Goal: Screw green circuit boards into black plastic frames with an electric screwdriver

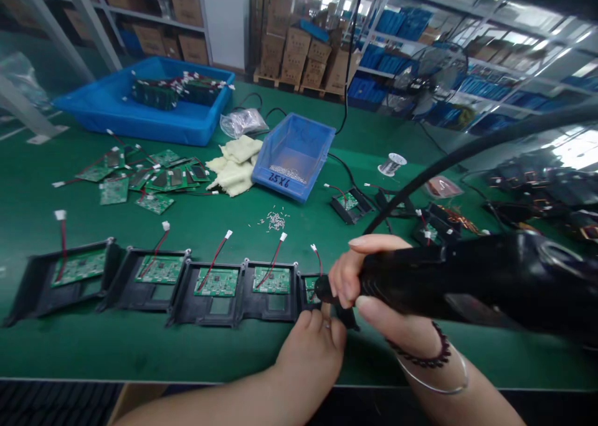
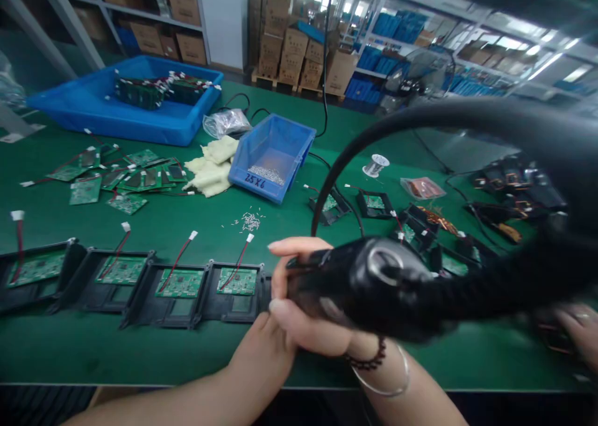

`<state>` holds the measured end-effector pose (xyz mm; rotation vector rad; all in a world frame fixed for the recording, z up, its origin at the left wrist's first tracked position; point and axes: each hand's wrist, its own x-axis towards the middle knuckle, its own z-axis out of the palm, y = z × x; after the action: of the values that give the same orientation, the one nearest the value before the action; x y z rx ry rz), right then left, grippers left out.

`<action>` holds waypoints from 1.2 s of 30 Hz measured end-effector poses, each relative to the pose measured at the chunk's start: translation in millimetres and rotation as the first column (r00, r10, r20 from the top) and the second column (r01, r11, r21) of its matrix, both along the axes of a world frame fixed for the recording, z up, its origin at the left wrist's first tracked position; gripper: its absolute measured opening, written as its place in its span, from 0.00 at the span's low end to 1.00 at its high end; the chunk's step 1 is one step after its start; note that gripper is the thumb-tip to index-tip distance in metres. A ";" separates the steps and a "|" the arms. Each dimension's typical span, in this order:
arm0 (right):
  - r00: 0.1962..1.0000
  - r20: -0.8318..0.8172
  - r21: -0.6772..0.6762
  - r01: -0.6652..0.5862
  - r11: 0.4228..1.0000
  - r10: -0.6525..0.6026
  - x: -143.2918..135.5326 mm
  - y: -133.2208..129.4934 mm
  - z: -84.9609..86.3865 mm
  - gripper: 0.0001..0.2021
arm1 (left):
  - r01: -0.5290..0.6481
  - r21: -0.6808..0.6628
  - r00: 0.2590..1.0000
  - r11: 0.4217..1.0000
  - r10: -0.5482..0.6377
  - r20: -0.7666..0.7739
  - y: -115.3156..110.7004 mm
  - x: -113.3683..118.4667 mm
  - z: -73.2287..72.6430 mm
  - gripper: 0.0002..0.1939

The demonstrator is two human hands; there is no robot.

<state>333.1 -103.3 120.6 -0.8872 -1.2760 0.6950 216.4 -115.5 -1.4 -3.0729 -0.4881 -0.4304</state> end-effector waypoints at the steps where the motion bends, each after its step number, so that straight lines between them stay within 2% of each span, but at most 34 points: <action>1: 0.999 -0.044 0.008 -0.003 1.000 0.003 4.6 6.3 5.3 0.18 | 0.004 -0.005 1.000 1.000 -0.004 0.006 0.8 -0.7 0.9 0.04; 2: 0.995 -0.095 0.029 0.020 0.999 -0.018 9.5 14.9 10.1 0.15 | 0.009 -0.008 1.000 1.000 -0.009 0.010 1.8 -1.4 1.9 0.03; 4: 0.973 -0.193 0.114 0.154 0.982 -0.130 19.5 38.0 15.4 0.13 | 0.015 0.002 0.999 1.000 -0.015 0.033 4.2 -2.8 3.4 0.03; 6: 0.929 -0.230 0.211 0.340 0.916 -0.291 28.1 66.4 11.6 0.13 | 0.022 0.022 0.997 1.000 -0.023 0.069 7.0 -3.7 3.2 0.03; 8: 0.867 -0.193 0.253 0.497 0.830 -0.459 34.4 95.2 -0.8 0.15 | 0.037 0.039 0.994 0.999 -0.041 0.101 9.8 -4.3 1.0 0.02; 10: 0.848 -0.166 0.248 0.530 0.811 -0.503 37.9 119.1 -17.1 0.15 | 0.065 0.045 0.991 0.997 -0.070 0.114 12.6 -4.4 -2.8 0.03; 12: 0.849 -0.149 0.234 0.529 0.816 -0.507 39.0 134.6 -31.4 0.14 | 0.088 0.053 0.987 0.995 -0.095 0.133 14.9 -4.2 -7.2 0.04; 15: 0.851 -0.140 0.222 0.525 0.822 -0.506 37.2 141.0 -42.1 0.14 | 0.094 0.061 0.979 0.994 -0.104 0.176 17.2 -3.0 -10.9 0.03; 18: 0.865 -0.150 0.217 0.501 0.838 -0.478 33.3 129.8 -38.0 0.15 | 0.107 -0.009 0.951 0.994 -0.100 0.293 20.5 -3.0 -5.0 0.02; 21: 0.887 -0.168 0.221 0.459 0.860 -0.430 28.5 101.7 -21.7 0.16 | 0.158 -0.158 0.859 0.975 -0.057 0.508 27.9 -8.7 11.3 0.06; 24: 0.900 -0.193 0.209 0.426 0.880 -0.390 21.9 59.2 0.7 0.15 | 0.153 -0.304 0.772 0.940 0.079 0.631 41.4 -21.4 28.7 0.12; 26: 0.915 -0.230 0.175 0.374 0.911 -0.331 16.3 28.7 14.6 0.14 | 0.071 -0.358 0.741 0.931 0.191 0.644 52.3 -30.2 35.6 0.12; 28: 0.919 -0.272 0.153 0.335 0.930 -0.286 10.3 2.1 24.9 0.15 | -0.006 -0.359 0.735 0.933 0.247 0.632 61.5 -35.8 37.8 0.09; 30: 0.915 -0.301 0.133 0.319 0.938 -0.268 5.4 -17.9 30.3 0.15 | -0.032 -0.324 0.755 0.945 0.236 0.612 66.3 -37.3 36.7 0.10; 33: 0.916 -0.310 0.121 0.304 0.945 -0.255 1.9 -34.9 30.9 0.15 | 0.002 -0.305 0.777 0.952 0.191 0.600 65.3 -34.9 34.3 0.13; 36: 0.927 -0.288 0.138 0.290 0.947 -0.241 2.7 -40.9 28.0 0.15 | 0.058 -0.369 0.775 0.927 0.192 0.602 60.1 -32.8 34.6 0.12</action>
<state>335.8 -144.3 148.6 -0.7716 -0.9374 0.4573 183.6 -55.5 33.2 -3.1555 -0.7577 -1.5695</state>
